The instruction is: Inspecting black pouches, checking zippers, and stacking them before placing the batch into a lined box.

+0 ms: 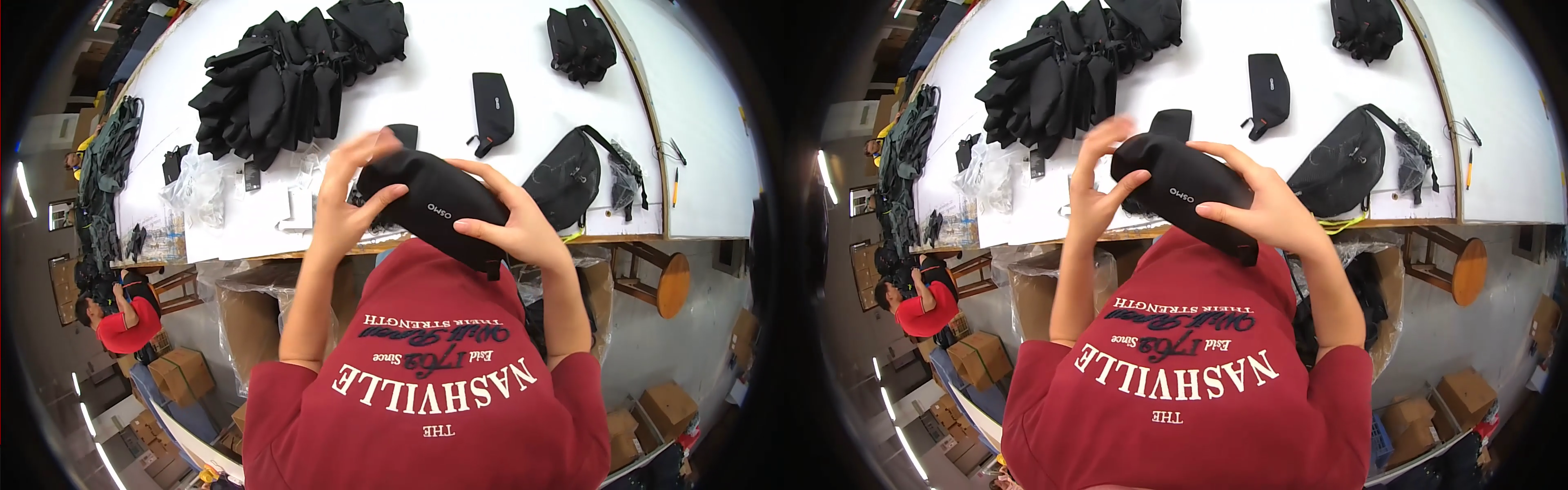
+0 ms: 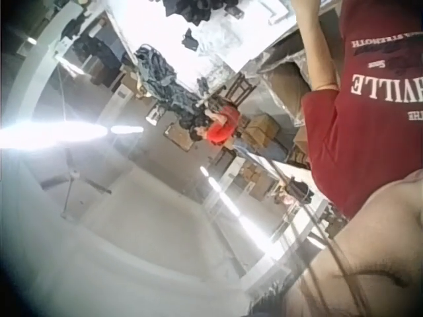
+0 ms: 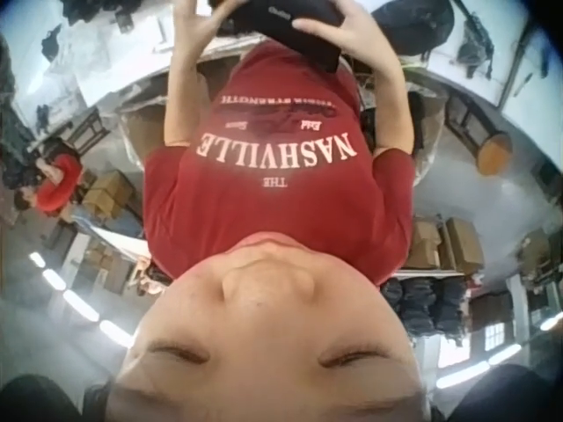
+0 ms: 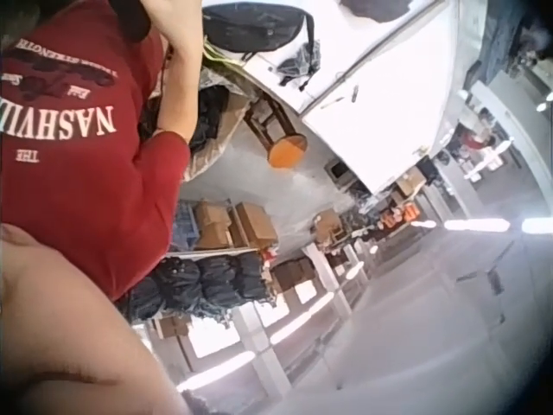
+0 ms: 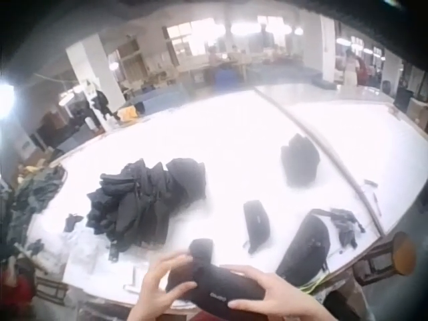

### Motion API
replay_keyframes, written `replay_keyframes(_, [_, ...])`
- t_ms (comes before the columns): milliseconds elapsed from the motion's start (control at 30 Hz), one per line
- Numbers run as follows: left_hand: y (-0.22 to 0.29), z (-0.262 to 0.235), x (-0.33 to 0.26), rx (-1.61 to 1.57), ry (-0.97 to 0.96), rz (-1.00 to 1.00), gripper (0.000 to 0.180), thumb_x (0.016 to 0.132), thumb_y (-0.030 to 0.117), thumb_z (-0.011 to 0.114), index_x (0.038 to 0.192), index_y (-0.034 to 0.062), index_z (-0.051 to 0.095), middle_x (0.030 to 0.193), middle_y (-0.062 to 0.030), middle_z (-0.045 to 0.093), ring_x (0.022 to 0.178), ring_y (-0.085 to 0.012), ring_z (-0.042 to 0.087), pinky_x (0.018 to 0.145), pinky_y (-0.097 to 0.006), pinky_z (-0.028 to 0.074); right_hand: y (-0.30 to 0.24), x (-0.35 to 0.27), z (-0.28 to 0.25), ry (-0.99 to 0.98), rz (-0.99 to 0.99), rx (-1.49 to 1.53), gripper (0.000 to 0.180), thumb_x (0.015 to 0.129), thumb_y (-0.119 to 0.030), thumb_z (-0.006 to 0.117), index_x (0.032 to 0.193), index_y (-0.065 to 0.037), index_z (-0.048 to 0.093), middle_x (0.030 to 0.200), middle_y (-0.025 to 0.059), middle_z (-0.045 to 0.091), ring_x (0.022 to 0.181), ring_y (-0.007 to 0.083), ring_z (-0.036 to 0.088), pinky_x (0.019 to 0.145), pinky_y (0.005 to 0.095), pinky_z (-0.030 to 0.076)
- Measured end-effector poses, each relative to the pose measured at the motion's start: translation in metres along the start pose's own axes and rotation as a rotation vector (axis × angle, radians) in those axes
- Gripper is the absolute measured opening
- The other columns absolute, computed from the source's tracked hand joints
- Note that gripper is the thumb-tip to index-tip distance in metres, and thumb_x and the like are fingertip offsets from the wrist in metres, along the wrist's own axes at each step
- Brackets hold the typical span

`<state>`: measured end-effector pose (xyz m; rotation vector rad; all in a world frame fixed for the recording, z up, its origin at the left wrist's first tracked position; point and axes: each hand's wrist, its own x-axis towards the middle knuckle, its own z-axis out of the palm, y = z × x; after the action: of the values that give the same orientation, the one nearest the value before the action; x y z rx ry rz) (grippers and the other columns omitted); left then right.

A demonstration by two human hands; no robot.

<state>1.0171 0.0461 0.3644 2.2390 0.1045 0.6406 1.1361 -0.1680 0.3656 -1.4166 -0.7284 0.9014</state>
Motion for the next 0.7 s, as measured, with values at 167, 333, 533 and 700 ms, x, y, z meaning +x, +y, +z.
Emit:
replay_keyframes(167, [-0.002,-0.004,-0.009,-0.076,-0.091,-0.206,0.019,0.078,0.005,0.070,0.097,0.0065,0.069,0.099,-0.0052,0.067,0.081,-0.0161,0.062,0.069,-0.025,0.045,0.003,-0.005,-0.015,-0.087,0.097,0.025,0.055,0.081,-0.012,0.070,0.132,-0.007,0.048,0.105,0.0054,0.061,0.097,0.0114,0.057,0.085,0.0248,0.045])
replay_keyframes(333, [-0.006,-0.011,-0.039,-0.299,-0.077,-0.278,0.012,0.079,0.001,0.067,0.090,0.0056,0.069,0.103,-0.0052,0.065,0.079,-0.0104,0.058,0.063,-0.022,0.043,0.012,-0.018,-0.017,0.085,-0.104,-0.186,0.025,0.078,-0.008,0.073,0.103,-0.007,0.069,0.092,0.0041,0.062,0.082,0.0123,0.059,0.074,0.0249,0.047])
replay_keyframes(533, [0.010,-0.035,-0.070,-0.243,-0.207,-0.215,0.015,0.074,0.001,0.072,0.088,0.0035,0.069,0.112,-0.0109,0.059,0.085,-0.0184,0.060,0.074,-0.029,0.050,0.004,-0.050,0.001,0.054,-0.233,-0.469,0.032,0.067,-0.007,0.078,0.097,-0.013,0.075,0.093,0.0055,0.063,0.077,0.0161,0.058,0.064,0.0268,0.047])
replay_keyframes(700, [-0.038,-0.036,-0.067,-0.584,-0.336,-0.489,0.016,0.092,0.013,0.055,0.092,0.0001,0.065,0.118,-0.0139,0.060,0.096,-0.0219,0.060,0.089,-0.032,0.045,0.022,-0.044,-0.012,0.112,-0.273,-0.498,0.022,0.073,-0.014,0.076,0.095,-0.011,0.074,0.085,0.0046,0.064,0.074,0.0147,0.060,0.062,0.0260,0.047])
